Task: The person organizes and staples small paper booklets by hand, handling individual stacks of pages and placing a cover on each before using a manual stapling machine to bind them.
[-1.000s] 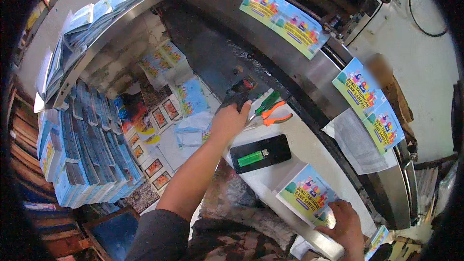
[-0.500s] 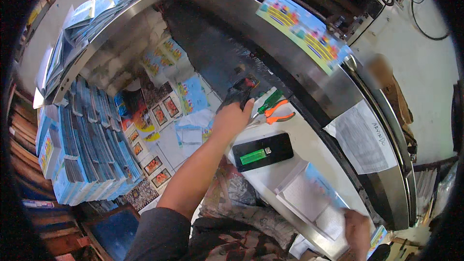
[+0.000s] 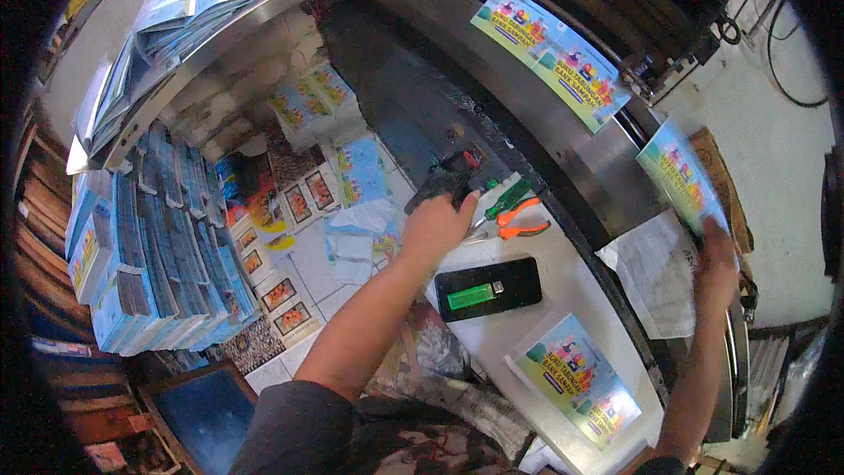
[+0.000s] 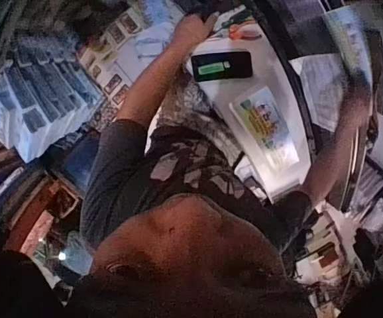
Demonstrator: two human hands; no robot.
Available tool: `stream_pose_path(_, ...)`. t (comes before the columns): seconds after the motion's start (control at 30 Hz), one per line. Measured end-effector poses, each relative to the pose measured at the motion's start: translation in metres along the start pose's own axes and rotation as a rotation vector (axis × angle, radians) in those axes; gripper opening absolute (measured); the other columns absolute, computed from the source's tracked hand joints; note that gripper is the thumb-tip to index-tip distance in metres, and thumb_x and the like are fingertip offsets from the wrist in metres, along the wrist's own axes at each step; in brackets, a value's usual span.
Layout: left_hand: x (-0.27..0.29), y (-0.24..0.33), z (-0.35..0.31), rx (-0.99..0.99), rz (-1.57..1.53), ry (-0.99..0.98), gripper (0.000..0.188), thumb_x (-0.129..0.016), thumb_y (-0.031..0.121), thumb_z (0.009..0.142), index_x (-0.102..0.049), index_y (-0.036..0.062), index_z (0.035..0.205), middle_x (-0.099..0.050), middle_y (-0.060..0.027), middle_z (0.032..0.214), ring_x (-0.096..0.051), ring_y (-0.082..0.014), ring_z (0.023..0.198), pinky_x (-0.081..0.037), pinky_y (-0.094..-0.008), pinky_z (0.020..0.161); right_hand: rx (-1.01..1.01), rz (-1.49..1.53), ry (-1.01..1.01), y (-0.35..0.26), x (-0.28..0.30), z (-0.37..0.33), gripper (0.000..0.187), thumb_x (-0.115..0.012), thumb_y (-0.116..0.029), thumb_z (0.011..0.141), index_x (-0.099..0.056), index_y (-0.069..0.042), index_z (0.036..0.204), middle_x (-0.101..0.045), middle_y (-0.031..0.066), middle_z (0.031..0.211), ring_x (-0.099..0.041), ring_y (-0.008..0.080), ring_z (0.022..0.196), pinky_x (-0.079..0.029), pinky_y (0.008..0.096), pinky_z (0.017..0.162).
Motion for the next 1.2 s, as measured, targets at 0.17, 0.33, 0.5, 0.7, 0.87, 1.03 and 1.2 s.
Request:
stream_pose_path(0.17, -0.011, 0.003, 0.005, 0.010, -0.013, -0.027, 0.064, -0.045, 0.060, 0.092, -0.070, 0.0016, 0.100, -0.068, -0.0272, 0.095, -0.066, -0.0434, 0.094, -0.051, -0.0503, 0.085, 0.093, 0.106, -0.084, -0.045, 0.019, -0.046, 0.032, -0.058, 0.004, 0.081, -0.063, -0.002, 0.112, -0.063, 0.0182, 0.119, -0.059, 0.0378, 0.109, -0.048, 0.0434, 0.094)
stream_pose_path(0.33, -0.002, -0.005, 0.005, 0.028, 0.036, -0.045, 0.071, -0.041, 0.067, 0.091, -0.071, 0.0032, 0.099, -0.069, -0.0256, 0.097, -0.066, -0.0418, 0.095, -0.051, -0.0488, 0.086, 0.009, 0.490, -0.600, -0.074, 0.064, -0.131, 0.038, -0.081, -0.018, 0.067, -0.065, -0.005, 0.099, -0.065, 0.0169, 0.095, -0.063, 0.0374, 0.091, -0.051, 0.0443, 0.079)
stream_pose_path(0.5, -0.013, -0.003, 0.011, 0.042, 0.085, -0.060, 0.072, -0.039, 0.068, 0.091, -0.072, 0.0051, 0.100, -0.069, -0.0238, 0.096, -0.067, -0.0403, 0.095, -0.051, -0.0480, 0.084, 0.073, 0.419, -0.764, -0.113, 0.105, -0.187, 0.084, -0.089, -0.040, 0.055, -0.058, -0.002, 0.123, -0.054, 0.0193, 0.123, -0.055, 0.0371, 0.111, -0.051, 0.0452, 0.088)
stream_pose_path(0.7, -0.009, -0.005, 0.008, 0.009, 0.037, -0.021, 0.067, -0.043, 0.060, 0.092, -0.071, -0.0009, 0.094, -0.068, -0.0285, 0.093, -0.066, -0.0442, 0.093, -0.051, -0.0503, 0.086, 0.064, 0.490, -0.720, -0.116, 0.107, -0.194, 0.070, -0.082, -0.031, 0.064, -0.059, -0.002, 0.123, -0.055, 0.0201, 0.124, -0.057, 0.0371, 0.107, -0.051, 0.0463, 0.088)
stream_pose_path(0.87, -0.005, -0.003, 0.006, 0.027, 0.051, -0.060, 0.068, -0.042, 0.062, 0.092, -0.070, 0.0008, 0.098, -0.068, -0.0277, 0.095, -0.066, -0.0433, 0.095, -0.051, -0.0497, 0.086, -0.053, 0.612, -0.693, -0.099, 0.111, -0.194, 0.045, -0.071, -0.012, 0.071, -0.064, -0.001, 0.114, -0.065, 0.0188, 0.105, -0.064, 0.0359, 0.092, -0.052, 0.0432, 0.082)
stream_pose_path(1.03, -0.006, -0.006, 0.009, 0.030, 0.035, -0.088, 0.070, -0.040, 0.066, 0.091, -0.070, 0.0043, 0.106, -0.068, -0.0267, 0.099, -0.065, -0.0435, 0.098, -0.051, -0.0492, 0.087, -0.321, 0.543, -0.610, 0.017, 0.115, -0.158, 0.014, -0.062, -0.011, 0.085, -0.064, 0.000, 0.094, -0.065, 0.0192, 0.087, -0.061, 0.0350, 0.079, -0.046, 0.0431, 0.068)
stream_pose_path(1.2, -0.005, -0.003, 0.009, 0.018, 0.019, -0.098, 0.071, -0.040, 0.066, 0.091, -0.070, 0.0034, 0.105, -0.068, -0.0273, 0.099, -0.065, -0.0438, 0.099, -0.050, -0.0492, 0.088, -0.273, 0.010, 0.139, 0.139, 0.152, -0.060, 0.044, -0.050, -0.020, 0.099, -0.049, 0.000, 0.139, -0.058, 0.0189, 0.134, -0.057, 0.0277, 0.122, -0.042, 0.0387, 0.105)
Point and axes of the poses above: each hand's wrist, its own z-axis towards the middle knuckle, its own x-axis out of the back of the hand, y = z × x, the point moved 1 cm from there along z, towards the middle knuckle
